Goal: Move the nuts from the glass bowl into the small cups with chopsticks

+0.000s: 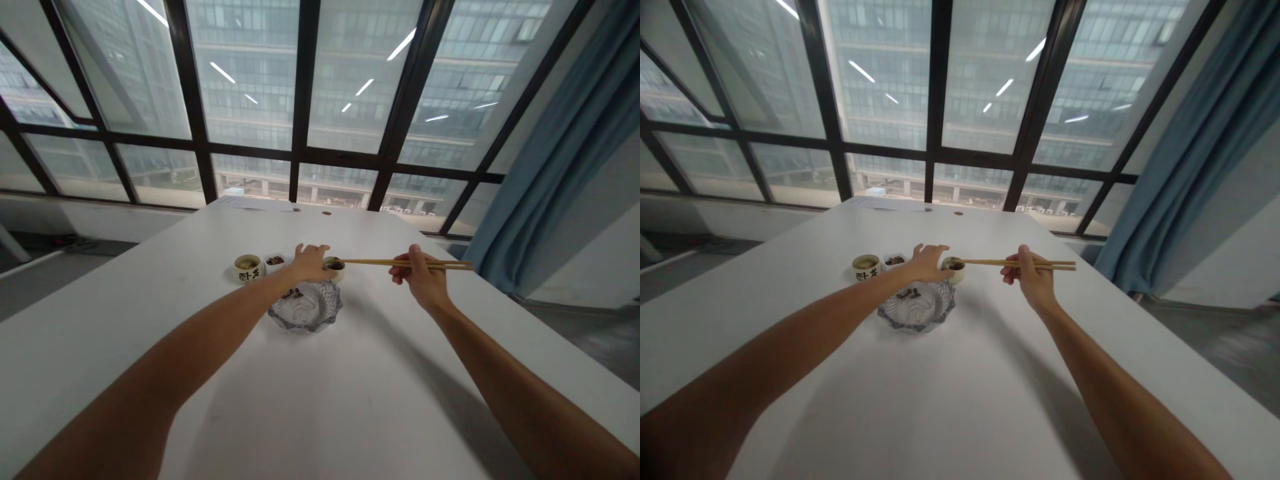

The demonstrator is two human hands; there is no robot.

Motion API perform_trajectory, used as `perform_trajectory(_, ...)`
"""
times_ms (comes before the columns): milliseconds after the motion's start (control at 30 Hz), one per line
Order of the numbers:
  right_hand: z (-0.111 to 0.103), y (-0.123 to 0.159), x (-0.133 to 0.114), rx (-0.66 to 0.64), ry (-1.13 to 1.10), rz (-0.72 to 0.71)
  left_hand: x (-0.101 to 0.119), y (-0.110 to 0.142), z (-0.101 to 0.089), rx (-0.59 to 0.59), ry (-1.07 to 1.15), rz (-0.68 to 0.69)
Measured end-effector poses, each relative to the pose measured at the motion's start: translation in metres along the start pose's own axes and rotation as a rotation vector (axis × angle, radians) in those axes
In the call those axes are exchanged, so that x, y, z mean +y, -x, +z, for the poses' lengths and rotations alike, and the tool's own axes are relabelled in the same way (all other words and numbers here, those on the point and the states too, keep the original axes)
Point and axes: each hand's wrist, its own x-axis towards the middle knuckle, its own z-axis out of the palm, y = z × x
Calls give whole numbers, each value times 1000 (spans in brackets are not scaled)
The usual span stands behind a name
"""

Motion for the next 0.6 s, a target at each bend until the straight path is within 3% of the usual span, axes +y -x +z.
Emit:
perform_trajectory(133, -6, -4, 3, -17, 48, -2, 14, -19, 13, -63, -32, -76)
perform_trajectory(367, -4, 6, 0, -32, 234, -104, 11, -13, 10, 24, 57, -4)
perform_trajectory(600, 2, 14, -6, -363, 609, -330, 9, -13, 13, 16, 39, 5)
